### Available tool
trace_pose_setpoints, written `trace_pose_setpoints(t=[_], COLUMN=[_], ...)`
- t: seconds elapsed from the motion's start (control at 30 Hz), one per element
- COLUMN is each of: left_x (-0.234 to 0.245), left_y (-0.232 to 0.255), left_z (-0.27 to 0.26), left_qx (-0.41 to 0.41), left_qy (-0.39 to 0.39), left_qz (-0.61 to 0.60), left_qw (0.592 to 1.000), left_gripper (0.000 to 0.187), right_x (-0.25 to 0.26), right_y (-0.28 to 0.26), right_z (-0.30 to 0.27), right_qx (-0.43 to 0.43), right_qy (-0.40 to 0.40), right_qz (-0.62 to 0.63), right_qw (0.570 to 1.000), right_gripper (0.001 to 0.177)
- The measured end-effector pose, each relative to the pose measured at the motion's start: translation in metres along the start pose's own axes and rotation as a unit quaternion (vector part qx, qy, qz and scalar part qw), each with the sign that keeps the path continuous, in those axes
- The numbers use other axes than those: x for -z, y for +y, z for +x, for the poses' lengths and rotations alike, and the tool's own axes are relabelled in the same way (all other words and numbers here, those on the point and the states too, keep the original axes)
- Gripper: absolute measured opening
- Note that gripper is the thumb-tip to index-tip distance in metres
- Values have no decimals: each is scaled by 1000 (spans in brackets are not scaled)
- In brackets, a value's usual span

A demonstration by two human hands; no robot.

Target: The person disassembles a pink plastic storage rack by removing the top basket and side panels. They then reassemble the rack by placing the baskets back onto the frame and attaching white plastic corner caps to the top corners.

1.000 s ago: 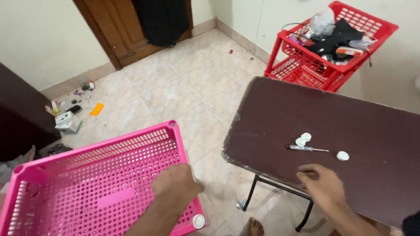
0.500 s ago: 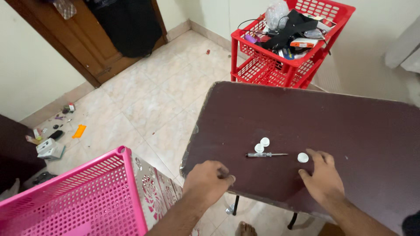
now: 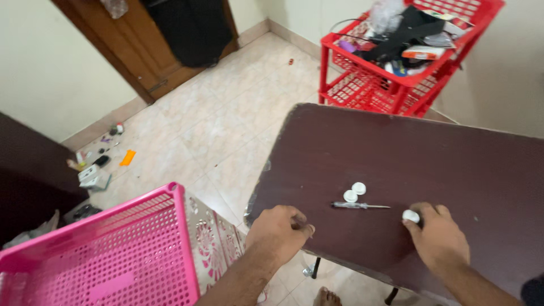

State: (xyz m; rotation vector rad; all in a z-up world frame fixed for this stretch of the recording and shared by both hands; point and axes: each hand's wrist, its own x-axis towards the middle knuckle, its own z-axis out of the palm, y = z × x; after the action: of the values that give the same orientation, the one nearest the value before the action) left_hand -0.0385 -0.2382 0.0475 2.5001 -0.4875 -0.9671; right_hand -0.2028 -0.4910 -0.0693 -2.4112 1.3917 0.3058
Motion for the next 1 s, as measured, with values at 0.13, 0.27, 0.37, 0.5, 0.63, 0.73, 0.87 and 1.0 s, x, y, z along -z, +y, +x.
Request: trace_pose_setpoints(t=[0.13, 0.27, 0.37, 0.5, 0.63, 0.73, 0.87, 1.0], left_x=[16, 36, 52, 75, 101, 118, 126, 124], left_y=[-33, -76, -110, -161, -214, -246, -267, -271], left_z=[-9, -16, -21, -29, -39, -44, -49, -49], left_qx=[2, 26, 28, 27, 47, 80, 81, 94], left_qy=[40, 72, 121, 181, 201, 175, 171, 158], left_qz=[-31, -65, -89, -122, -149, -150, -165, -178], left_qw=[999, 995, 988, 975, 967, 970, 968, 967], left_gripper=[31, 31, 33, 39, 41, 41, 47, 51], right_x=[-5, -7, -11, -26, -38, -46, -59, -80], right_y=[-3, -36, -94, -197, -290, -341, -384, -414], right_z=[4, -6, -26, -67, -115, -137, -140, -123], right_qx=[6, 43, 135, 252, 284, 318, 379, 443], right_qy=[60, 164, 208, 202, 137, 98, 57, 7], right_qz=[-27, 13, 78, 152, 161, 156, 183, 173], right_qw=[998, 985, 966, 934, 935, 930, 905, 880], right_gripper=[47, 48, 45, 35, 35, 35, 37, 37])
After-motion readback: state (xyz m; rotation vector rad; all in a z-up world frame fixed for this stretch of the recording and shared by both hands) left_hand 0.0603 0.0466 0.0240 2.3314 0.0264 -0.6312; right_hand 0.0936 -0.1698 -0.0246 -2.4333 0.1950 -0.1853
